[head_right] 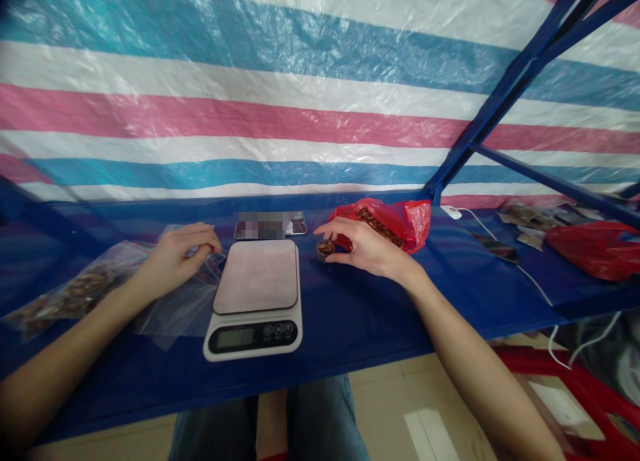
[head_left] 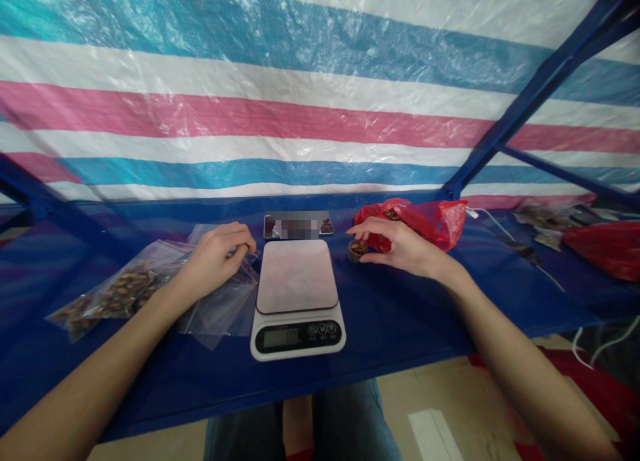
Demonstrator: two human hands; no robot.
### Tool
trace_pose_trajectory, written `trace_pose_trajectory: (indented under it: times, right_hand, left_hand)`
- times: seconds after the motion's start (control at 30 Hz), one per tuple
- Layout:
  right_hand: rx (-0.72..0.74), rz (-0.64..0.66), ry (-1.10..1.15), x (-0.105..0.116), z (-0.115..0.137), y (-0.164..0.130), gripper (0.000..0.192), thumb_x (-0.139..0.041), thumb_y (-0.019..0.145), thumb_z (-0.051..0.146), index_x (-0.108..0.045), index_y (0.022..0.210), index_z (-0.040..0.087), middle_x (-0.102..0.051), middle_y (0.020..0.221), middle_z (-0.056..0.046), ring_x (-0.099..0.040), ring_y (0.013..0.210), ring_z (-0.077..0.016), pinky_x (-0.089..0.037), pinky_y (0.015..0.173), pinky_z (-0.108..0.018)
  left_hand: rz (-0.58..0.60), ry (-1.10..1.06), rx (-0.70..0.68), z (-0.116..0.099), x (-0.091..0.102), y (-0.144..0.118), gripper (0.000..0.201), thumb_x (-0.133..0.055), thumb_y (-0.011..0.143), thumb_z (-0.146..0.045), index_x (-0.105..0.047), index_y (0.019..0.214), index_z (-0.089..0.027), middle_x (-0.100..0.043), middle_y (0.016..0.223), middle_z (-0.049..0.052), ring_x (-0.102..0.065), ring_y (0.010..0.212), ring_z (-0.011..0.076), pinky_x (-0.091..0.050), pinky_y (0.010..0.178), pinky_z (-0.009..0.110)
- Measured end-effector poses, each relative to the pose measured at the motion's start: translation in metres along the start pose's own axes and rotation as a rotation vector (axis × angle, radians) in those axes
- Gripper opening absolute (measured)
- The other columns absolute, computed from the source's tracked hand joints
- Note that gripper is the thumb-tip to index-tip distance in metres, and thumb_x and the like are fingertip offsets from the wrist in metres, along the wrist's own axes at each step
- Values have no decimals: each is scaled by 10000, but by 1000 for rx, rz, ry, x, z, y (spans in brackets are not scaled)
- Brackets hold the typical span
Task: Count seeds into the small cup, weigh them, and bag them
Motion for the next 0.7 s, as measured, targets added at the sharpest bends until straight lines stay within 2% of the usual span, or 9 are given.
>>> trace_pose_trajectory:
  times: [0.17,0.27,0.37,0.53,0.7]
  right_hand:
    - [-12,-46,-11,2,-4,-1,519,-905,822,390,-732,1280,216,-771,1103,-90,-738,961,-255,-606,891,-406]
    - [-12,-59,28,6,-3,-2,477,-893,828,432,-748,1224,209,-774,1007,-74,-739,875,-239,-616,826,-382]
    - [-12,-65,54,8,-3,-2,460,-876,845,441,-750,1220,205,-784,1008,-82,-741,842,-230,-620,799,-373]
    - [-43,-24,62,2,-4,-3,533,-874,852,383,-716,1330,209,-802,1101,-96,-764,898,-236,-629,841,-377]
    - [-49,2,47,-1,-2,-2,521,-853,875,313,-700,1359,200,-804,1128,-97,-773,942,-241,-625,889,-384]
  left_hand:
    - [-12,1,0,-1,1,0,311,-443,960,-142,-680,766,-201,-691,802,20,-649,795,187,-477,769,313]
    - [-11,5,0,-2,1,1,317,-437,959,-141,-675,759,-204,-687,787,19,-645,784,185,-477,760,314]
    - [-2,6,1,-2,0,2,318,-438,964,-146,-677,764,-205,-691,791,19,-648,785,186,-476,757,316]
    - [3,-1,-3,-1,-2,2,323,-437,967,-139,-675,758,-202,-688,791,19,-644,783,187,-473,764,318]
    - [2,2,-9,1,-2,1,313,-444,963,-128,-678,770,-201,-684,797,15,-643,795,185,-465,776,314]
Point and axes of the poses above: each hand's wrist, its own y-axis towards the middle knuckle, its own x-axis out of the back of the hand, z = x × y, the point moved 5 cm from there along y, towards the middle knuckle
